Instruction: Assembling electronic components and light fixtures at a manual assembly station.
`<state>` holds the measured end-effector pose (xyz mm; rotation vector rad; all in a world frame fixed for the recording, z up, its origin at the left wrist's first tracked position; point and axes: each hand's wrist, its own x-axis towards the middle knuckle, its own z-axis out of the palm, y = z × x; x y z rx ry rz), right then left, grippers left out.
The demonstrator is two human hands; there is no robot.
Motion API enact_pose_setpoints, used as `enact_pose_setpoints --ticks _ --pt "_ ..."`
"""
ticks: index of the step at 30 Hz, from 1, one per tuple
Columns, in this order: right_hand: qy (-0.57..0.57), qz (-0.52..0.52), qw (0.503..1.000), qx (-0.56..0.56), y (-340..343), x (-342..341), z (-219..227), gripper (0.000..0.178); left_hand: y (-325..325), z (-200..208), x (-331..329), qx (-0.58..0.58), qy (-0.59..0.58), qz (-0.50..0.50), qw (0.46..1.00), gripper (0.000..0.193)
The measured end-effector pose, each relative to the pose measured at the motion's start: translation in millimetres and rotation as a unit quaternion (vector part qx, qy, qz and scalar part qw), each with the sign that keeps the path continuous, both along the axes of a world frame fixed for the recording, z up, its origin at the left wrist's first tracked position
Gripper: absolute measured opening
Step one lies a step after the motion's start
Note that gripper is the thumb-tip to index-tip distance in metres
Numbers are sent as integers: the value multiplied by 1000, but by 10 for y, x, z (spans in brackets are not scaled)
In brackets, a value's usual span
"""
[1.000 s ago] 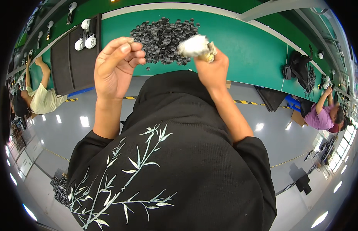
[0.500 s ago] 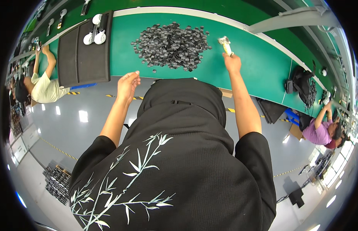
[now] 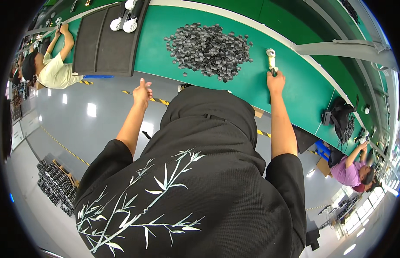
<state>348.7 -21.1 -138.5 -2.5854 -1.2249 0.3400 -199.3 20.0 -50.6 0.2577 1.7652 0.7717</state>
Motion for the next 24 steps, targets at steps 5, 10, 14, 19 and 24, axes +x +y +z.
enact_pose_setpoints --ticks 5,10,14,19,24 --pt "-4 44 999 -19 -58 2 -35 47 39 -445 -401 -27 126 40 991 18" --pt "10 81 996 -26 -106 -20 71 47 32 -629 -622 -25 159 64 985 17" --pt "-29 99 994 -23 -136 -133 161 42 -23 -633 -550 -28 151 49 987 17" --pt "-65 73 995 7 -108 2 265 37 -174 -693 -476 11 166 -49 985 18" --pt "12 -66 990 -126 -54 184 507 48 -368 -538 -337 0 155 -128 979 23"
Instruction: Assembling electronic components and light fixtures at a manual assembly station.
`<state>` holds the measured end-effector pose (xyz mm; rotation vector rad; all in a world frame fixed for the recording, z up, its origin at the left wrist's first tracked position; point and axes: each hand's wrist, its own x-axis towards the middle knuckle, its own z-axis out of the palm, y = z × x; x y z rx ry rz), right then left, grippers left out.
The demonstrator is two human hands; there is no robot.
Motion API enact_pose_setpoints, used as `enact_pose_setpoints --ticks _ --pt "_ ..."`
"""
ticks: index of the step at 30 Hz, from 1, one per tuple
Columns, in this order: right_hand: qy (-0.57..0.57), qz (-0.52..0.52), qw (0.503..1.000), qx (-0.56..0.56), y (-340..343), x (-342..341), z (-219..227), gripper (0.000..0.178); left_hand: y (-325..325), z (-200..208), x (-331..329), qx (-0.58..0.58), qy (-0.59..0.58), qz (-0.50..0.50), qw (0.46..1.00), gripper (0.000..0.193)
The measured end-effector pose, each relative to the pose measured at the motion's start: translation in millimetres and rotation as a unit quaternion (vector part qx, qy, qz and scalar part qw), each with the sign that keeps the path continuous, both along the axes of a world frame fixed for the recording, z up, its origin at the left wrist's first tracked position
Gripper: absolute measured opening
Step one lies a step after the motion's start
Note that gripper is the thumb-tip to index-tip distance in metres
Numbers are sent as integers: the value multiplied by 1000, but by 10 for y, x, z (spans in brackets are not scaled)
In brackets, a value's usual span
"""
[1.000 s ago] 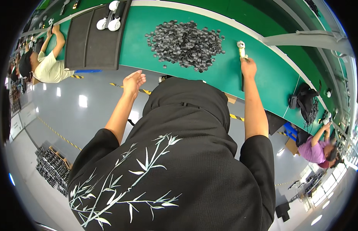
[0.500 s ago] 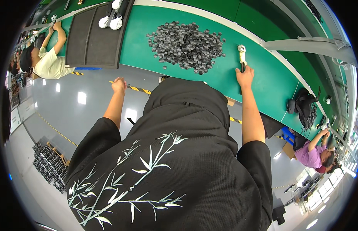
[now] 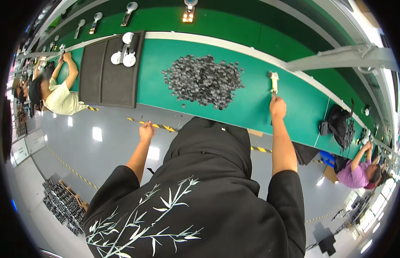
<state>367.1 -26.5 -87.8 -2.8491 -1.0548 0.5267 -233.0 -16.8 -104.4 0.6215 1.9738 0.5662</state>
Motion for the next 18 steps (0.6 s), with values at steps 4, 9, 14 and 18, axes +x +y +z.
enact_pose_setpoints --ticks 4,9,14,18 --pt "-41 -75 996 1 -54 318 20 46 -124 180 58 -46 28 -68 996 21" --pt "-46 -142 987 54 -131 567 33 45 -35 189 184 -54 16 -123 991 24" --pt "-6 -154 987 53 -202 716 90 44 154 255 421 -42 23 -203 978 30" --pt "53 -119 991 17 -235 857 -86 39 358 393 593 -42 63 -255 964 35"
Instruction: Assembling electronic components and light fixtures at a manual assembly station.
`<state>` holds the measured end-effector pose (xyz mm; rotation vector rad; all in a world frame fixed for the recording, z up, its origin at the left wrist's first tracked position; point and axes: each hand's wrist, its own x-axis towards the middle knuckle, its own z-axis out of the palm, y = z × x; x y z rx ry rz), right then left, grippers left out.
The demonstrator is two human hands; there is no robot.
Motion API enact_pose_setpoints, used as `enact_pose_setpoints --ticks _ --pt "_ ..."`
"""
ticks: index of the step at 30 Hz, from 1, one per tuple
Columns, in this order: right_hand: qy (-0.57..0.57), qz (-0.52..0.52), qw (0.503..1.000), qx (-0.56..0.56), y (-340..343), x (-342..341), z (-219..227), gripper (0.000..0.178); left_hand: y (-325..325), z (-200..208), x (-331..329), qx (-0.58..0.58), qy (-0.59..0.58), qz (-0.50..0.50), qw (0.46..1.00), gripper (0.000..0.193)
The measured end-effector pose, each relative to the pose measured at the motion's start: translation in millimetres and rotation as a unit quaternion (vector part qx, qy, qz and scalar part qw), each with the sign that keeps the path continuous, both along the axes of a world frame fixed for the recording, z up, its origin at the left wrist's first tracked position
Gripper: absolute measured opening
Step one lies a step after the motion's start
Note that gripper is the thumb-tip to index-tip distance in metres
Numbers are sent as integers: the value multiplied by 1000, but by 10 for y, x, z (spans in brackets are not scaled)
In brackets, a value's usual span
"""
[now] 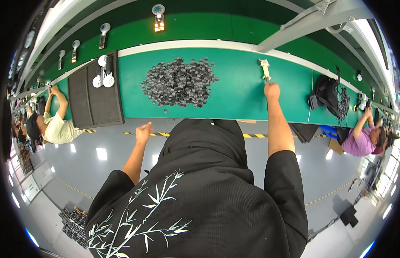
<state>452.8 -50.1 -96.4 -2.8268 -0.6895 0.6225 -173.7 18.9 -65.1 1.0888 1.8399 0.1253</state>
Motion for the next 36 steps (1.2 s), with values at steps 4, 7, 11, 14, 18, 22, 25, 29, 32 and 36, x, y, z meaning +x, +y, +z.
enact_pose_setpoints --ticks 4,7,11,14,18,22,25,29,32,36 --pt "-155 68 982 81 -82 -107 -330 23 35 234 202 6 -6 38 999 41" --pt "-173 209 939 213 258 -576 -166 19 -66 430 185 36 33 24 999 43" --pt "129 260 923 253 606 -1245 -267 22 209 653 395 77 59 -9 995 45" --pt "75 345 893 279 804 -1602 -247 21 339 923 418 110 60 11 992 46" --pt "66 399 880 249 903 -1589 -368 14 469 854 271 131 75 -9 989 46" --pt "70 445 856 253 1003 -1495 -290 10 539 455 -33 99 64 -35 992 48" --pt "135 441 876 140 1304 -1568 -165 15 653 269 -111 91 22 -51 994 47" --pt "71 332 914 220 2005 -1853 -88 22 968 188 -235 48 -3 -66 997 46" --pt "37 354 917 179 2742 -1859 -179 22 1412 178 -460 71 -1 -140 988 42" --pt "106 174 949 242 3813 -2343 -55 19 1629 372 -605 88 -113 130 981 38"
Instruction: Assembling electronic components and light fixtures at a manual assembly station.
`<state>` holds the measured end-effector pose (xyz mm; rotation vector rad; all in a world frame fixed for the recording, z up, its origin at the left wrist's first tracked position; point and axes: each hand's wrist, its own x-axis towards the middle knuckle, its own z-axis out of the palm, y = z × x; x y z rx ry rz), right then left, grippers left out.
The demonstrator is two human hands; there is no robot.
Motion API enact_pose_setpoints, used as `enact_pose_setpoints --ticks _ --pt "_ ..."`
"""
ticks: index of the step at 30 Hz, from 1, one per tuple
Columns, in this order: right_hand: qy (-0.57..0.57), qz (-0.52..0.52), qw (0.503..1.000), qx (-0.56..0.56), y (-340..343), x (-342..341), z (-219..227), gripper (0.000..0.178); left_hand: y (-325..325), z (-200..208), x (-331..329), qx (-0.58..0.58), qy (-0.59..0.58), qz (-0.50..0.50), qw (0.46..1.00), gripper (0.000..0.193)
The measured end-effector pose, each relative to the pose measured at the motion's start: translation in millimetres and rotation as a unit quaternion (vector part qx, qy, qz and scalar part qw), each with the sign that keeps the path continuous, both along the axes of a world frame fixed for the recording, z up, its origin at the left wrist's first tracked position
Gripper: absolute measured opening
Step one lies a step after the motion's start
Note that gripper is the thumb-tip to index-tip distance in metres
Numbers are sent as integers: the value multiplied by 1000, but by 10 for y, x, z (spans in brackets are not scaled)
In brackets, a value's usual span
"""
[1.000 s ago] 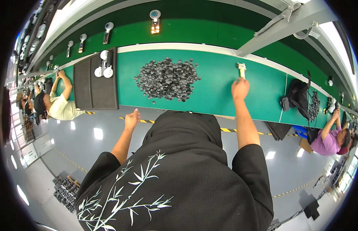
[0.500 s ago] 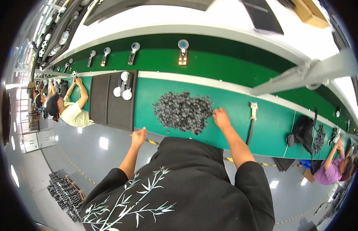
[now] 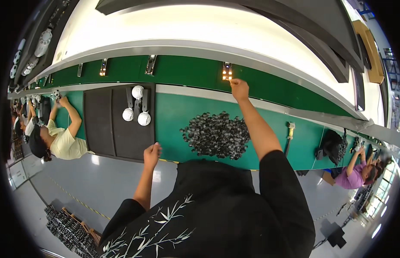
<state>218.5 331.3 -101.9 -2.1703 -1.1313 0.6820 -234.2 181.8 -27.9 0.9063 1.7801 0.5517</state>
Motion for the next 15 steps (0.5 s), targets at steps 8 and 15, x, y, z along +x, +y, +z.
enact_pose_setpoints --ticks 8,15 --pt "-191 29 971 -139 493 -309 -444 28 -534 -199 -471 -11 104 -27 994 36" --pt "-12 134 991 13 80 140 -200 23 -371 489 264 33 97 -85 991 37"
